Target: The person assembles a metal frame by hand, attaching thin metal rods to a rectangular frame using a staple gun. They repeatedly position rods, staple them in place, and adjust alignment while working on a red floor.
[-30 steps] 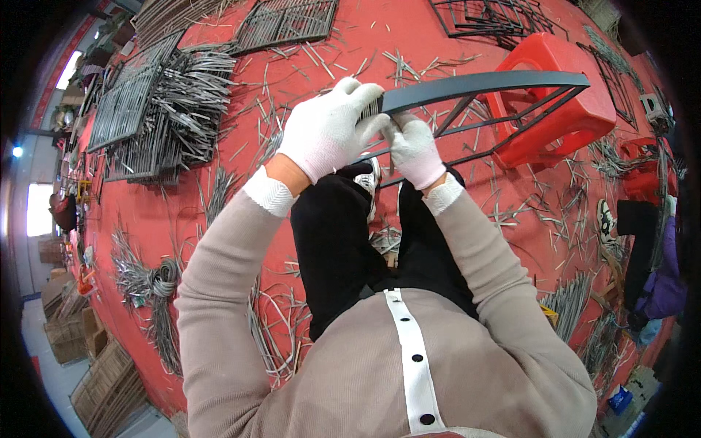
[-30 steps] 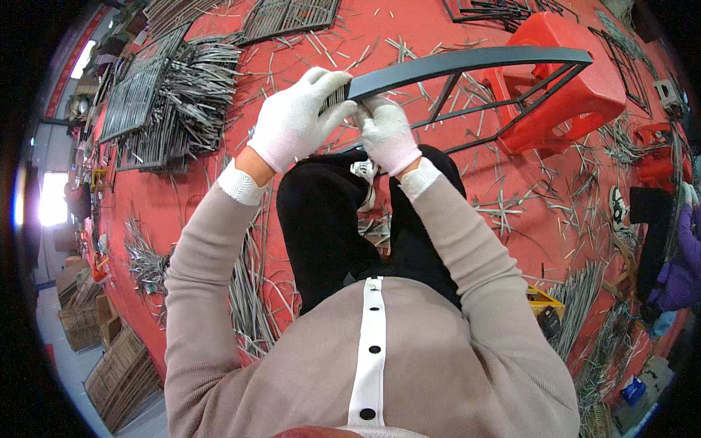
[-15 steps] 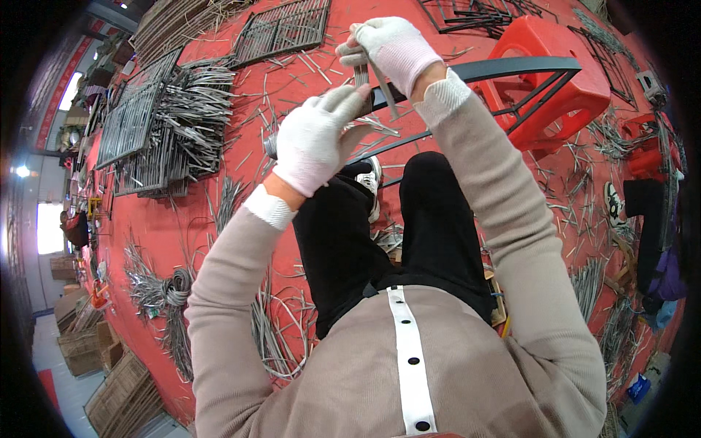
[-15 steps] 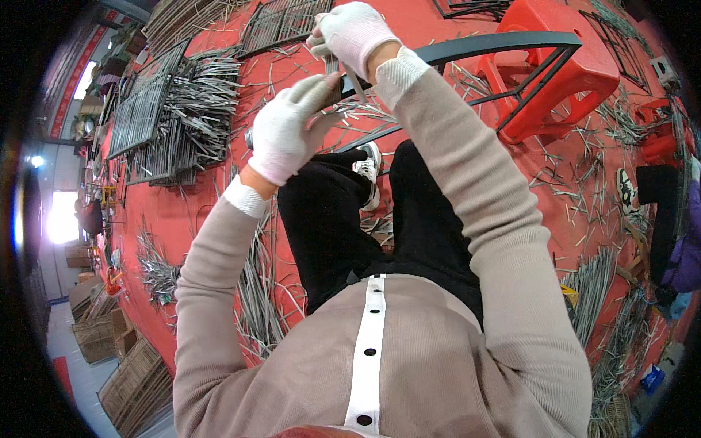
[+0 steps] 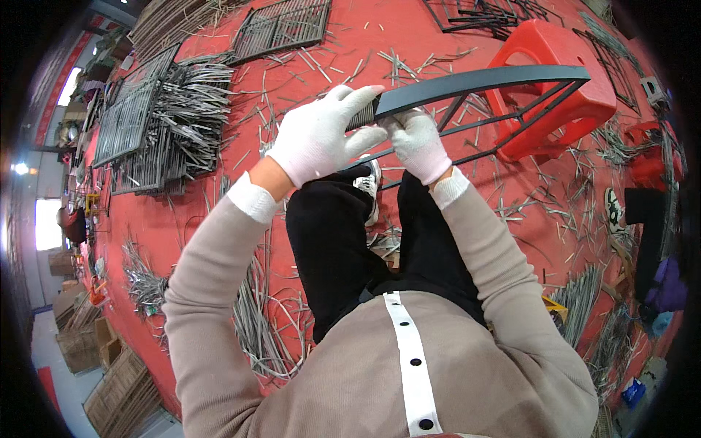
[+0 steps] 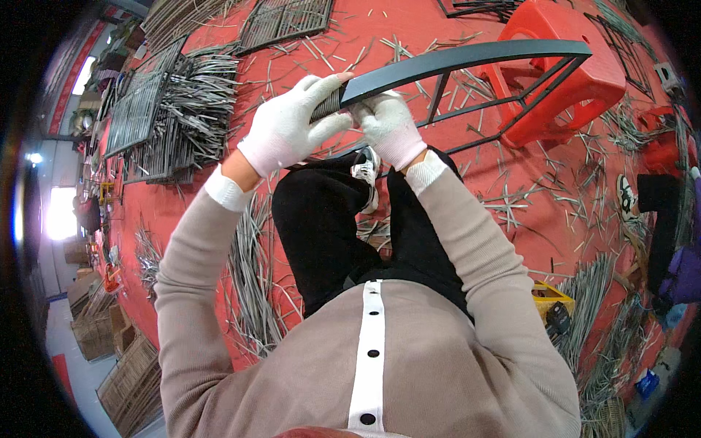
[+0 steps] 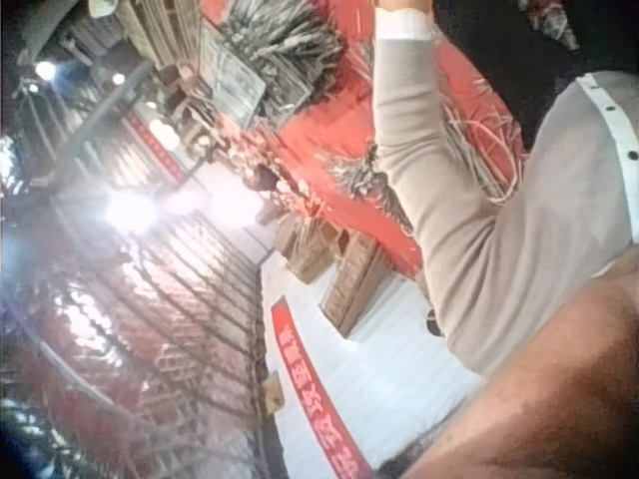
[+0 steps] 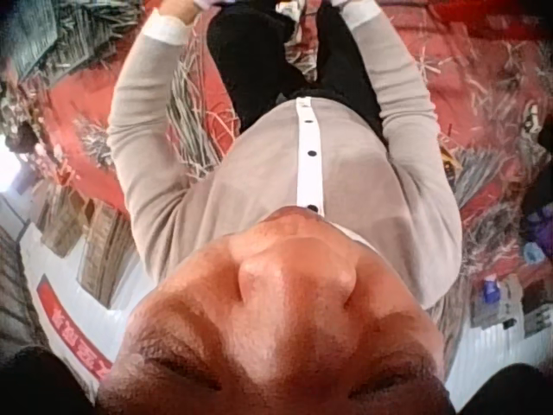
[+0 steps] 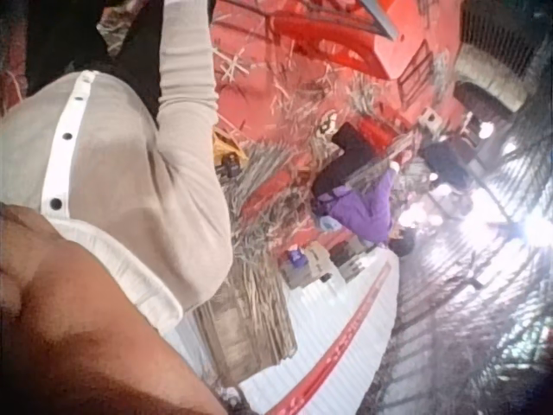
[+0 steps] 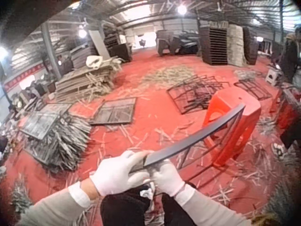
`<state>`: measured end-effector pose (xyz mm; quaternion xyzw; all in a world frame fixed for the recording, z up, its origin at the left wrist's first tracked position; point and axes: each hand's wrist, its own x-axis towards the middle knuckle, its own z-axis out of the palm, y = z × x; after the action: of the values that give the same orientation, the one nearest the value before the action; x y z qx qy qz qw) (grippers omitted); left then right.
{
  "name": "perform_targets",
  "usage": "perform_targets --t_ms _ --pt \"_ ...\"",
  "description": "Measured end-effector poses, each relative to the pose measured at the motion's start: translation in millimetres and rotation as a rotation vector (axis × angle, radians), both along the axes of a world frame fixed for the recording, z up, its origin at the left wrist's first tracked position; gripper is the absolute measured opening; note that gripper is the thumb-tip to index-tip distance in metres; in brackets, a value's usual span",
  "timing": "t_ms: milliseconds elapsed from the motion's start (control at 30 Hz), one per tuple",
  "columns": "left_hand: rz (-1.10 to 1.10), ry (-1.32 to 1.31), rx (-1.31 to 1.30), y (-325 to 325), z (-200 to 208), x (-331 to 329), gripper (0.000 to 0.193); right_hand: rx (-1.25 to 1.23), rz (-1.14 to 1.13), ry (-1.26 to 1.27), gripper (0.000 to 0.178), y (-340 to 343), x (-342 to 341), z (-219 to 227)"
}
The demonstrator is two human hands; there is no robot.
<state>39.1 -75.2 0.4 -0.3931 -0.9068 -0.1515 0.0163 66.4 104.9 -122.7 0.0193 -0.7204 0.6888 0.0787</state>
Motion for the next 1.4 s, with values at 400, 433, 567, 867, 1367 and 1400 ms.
perform_targets --t_ms 400,433,567,867,1367,1400 --pt "-0.07 0.114 0.24 -5.0 -17.7 -5.6 0.042 -0.334 0.021 -0.146 0.039 -12.9 95.6 41.9" --pt "-0.06 0.145 0.255 -3.8 -20.0 -3.1 0.042 -0.346 0.02 -0.072 0.038 -7.9 97.3 52.5" --pt "0.096 0.309 0.214 8.0 -30.1 12.9 0.037 -0.243 -0.04 0.398 0.03 9.0 46.7 103.0" --pt "0.093 0.292 0.068 21.5 -23.7 18.4 0.044 0.004 -0.007 0.312 0.034 20.2 -10.7 111.7" --pt "-0.015 0.076 0.177 18.3 -17.5 -1.3 0.031 -0.13 -0.026 -0.033 0.028 5.3 31.1 3.8" --pt "-0.008 0.068 0.164 17.1 -18.3 -2.4 0.03 -0.118 -0.005 0.031 0.028 -0.3 38.5 8.1"
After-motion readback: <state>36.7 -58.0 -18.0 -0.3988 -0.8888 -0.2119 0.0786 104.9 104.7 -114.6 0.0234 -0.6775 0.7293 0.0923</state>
